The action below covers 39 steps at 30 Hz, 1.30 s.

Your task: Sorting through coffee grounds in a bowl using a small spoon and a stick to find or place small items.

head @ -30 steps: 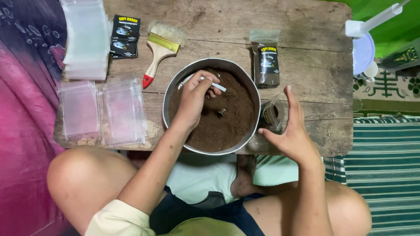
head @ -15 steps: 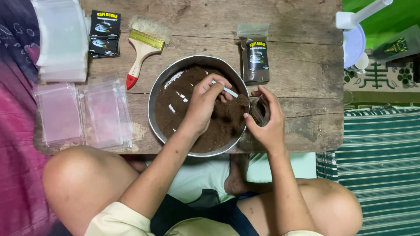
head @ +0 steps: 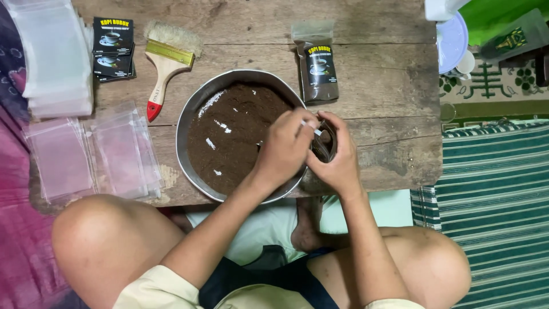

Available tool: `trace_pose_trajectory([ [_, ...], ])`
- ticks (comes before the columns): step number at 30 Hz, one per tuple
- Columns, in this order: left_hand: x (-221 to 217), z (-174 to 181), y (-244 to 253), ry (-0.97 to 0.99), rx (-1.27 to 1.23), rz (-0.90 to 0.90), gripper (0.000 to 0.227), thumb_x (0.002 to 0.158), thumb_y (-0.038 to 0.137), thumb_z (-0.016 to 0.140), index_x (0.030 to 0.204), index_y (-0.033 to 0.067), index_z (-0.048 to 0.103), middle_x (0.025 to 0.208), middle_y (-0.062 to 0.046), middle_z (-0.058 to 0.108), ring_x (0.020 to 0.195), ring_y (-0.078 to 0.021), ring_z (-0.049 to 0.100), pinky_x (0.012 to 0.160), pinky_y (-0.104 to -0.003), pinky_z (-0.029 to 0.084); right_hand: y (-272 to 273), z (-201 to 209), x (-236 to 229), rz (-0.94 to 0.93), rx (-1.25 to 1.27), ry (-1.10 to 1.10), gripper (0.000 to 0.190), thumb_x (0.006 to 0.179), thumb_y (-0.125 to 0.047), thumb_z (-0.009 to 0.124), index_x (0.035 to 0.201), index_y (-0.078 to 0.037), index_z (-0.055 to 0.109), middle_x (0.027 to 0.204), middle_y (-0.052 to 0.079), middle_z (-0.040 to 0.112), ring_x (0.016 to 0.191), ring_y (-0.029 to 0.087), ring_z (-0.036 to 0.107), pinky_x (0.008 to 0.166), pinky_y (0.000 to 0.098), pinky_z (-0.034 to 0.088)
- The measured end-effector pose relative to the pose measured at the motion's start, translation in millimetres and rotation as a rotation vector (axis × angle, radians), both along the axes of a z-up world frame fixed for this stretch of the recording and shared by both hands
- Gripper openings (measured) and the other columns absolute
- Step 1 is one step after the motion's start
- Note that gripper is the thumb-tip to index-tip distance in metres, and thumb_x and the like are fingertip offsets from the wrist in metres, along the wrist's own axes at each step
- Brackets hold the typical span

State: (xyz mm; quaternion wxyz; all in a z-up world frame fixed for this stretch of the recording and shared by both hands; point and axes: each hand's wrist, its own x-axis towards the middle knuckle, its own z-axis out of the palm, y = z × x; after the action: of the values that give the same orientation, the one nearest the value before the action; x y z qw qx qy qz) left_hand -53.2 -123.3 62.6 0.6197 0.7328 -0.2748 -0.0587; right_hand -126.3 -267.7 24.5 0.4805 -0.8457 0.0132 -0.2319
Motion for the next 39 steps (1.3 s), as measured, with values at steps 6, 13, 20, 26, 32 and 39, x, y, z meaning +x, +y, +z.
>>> trace_pose_trajectory([
  [6,5,6,5,-0.535,0.107,-0.127,0.011,0.102,0.017,0.058,0.1,0.011,0.067,0.081,-0.006,0.055,0.082,-0.029,0.057,0.073,-0.04,0.048,2,1,-1,0.11,0.077,-0.036,0.095,0.077,-0.016,0.084,0.156,0.001,0.033,0.151,0.024,0.051,0.139,0.037,0.051,0.118,0.0543,0.038],
  [13,15,25,24,-0.15,-0.162,-0.088,0.014,0.103,0.009,0.056,0.104,0.0098,0.07,0.08,-0.008,0.065,0.08,-0.0308,0.065,0.078,-0.041,0.054,-3,-23,-7,0.108,0.229,0.069,0.103,0.082,-0.009,0.078,0.164,-0.002,0.015,0.151,0.03,0.046,0.14,0.041,0.047,0.119,0.058,0.035],
  [20,35,18,54,-0.024,-0.141,0.071,0.017,0.103,0.011,0.055,0.102,0.0098,0.072,0.074,-0.009,0.065,0.076,-0.0212,0.062,0.079,-0.038,0.052,2,2,-7,0.004,0.025,-0.062,0.066,0.087,-0.018,0.077,0.147,-0.004,0.052,0.133,0.017,0.06,0.131,0.032,0.056,0.116,0.046,0.039],
  [26,45,12,82,0.002,-0.064,0.16,0.017,0.102,0.012,0.055,0.101,0.0121,0.072,0.072,-0.007,0.066,0.076,-0.0167,0.058,0.08,-0.035,0.05,0,-31,-12,0.024,0.162,0.055,0.092,0.079,-0.004,0.079,0.158,-0.001,0.033,0.149,0.027,0.048,0.143,0.043,0.045,0.121,0.0556,0.033],
  [32,43,10,88,0.024,-0.015,0.19,0.017,0.1,0.01,0.056,0.099,0.0132,0.073,0.071,-0.006,0.067,0.074,-0.0156,0.056,0.077,-0.033,0.049,2,-24,-8,-0.005,0.054,0.035,0.073,0.087,-0.01,0.075,0.153,-0.004,0.045,0.143,0.019,0.053,0.138,0.036,0.052,0.119,0.0504,0.039],
  [39,43,7,91,0.058,0.006,0.198,0.018,0.099,0.01,0.057,0.099,0.0148,0.074,0.071,-0.006,0.068,0.073,-0.0151,0.056,0.076,-0.032,0.049,5,-20,-8,0.025,0.216,0.147,0.095,0.08,-0.004,0.075,0.161,-0.002,0.025,0.152,0.033,0.041,0.144,0.05,0.04,0.12,0.0641,0.033],
])
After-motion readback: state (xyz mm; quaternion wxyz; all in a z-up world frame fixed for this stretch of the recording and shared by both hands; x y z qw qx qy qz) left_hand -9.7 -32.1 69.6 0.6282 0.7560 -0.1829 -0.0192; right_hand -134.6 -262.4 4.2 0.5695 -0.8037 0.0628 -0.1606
